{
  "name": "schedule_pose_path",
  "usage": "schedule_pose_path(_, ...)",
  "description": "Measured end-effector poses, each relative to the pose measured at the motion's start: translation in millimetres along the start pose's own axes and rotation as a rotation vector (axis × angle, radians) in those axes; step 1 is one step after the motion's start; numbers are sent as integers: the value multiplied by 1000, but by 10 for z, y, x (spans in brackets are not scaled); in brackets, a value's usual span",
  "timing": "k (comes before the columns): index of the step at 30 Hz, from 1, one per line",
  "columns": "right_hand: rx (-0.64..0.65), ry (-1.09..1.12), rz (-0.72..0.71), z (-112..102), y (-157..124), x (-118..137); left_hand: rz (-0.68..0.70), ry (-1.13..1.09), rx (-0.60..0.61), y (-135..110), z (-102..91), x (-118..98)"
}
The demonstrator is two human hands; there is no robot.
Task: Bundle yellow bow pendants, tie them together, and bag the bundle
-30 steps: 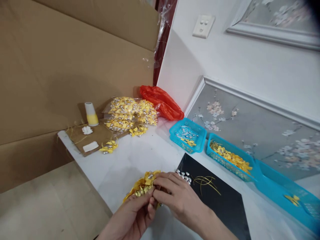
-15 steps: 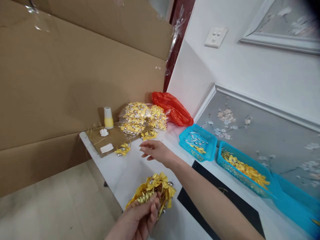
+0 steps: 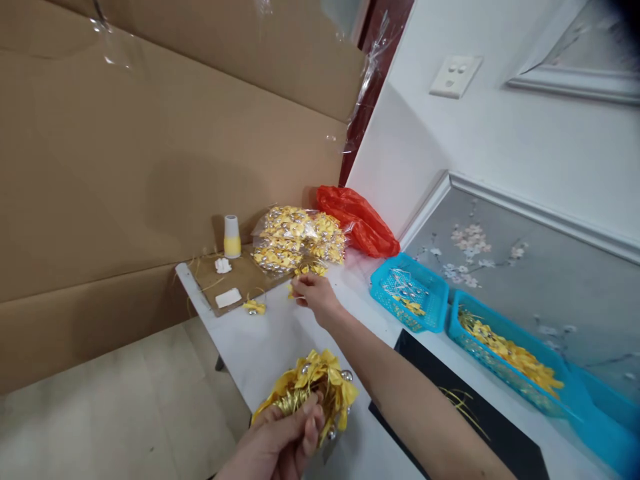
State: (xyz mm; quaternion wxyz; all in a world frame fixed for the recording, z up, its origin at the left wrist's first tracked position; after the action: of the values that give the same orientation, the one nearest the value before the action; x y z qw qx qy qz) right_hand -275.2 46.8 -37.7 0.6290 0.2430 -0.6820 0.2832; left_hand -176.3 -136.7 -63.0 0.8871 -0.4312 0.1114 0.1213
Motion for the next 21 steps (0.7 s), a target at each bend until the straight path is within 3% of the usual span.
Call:
schedule_pose_path(5,-131,51,-120,-737,-428,177,8,26,43,62,134,68)
schedule_pose_path(8,-196,20,-194,-1164,-864,244,34,44,54,79,244,111)
schedule_pose_path(11,-291,-100,-310,-1458,-1361,296,45,75,19,85,335,180)
schedule_pose_path(13,-358,-337,-533,-1507,-1694,384,51,109,22,92,398,239)
schedule_pose_path(16,-391,-705,-865,-1373,-2073,438,65,162,94,103,508,335)
schedule_pose_path(18,-380,-835,-982,-1282,-2192,407,69,184,127,107,556,392)
schedule_pose_path(21,-352,-864,-1046,-1248,-2246,357,81,214,141,103,582,447)
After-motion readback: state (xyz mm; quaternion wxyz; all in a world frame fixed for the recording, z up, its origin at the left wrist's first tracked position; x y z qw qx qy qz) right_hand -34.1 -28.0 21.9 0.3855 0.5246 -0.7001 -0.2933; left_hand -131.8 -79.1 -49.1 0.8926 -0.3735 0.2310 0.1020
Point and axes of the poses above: each hand's wrist, its own y-axis towards the middle knuckle, its own z-axis out of the palm, x = y × z, the point moved 6 cm from there along y, towards the middle knuckle, and after that the axes turned 7 degrees about -x, right-handed, at the moved point
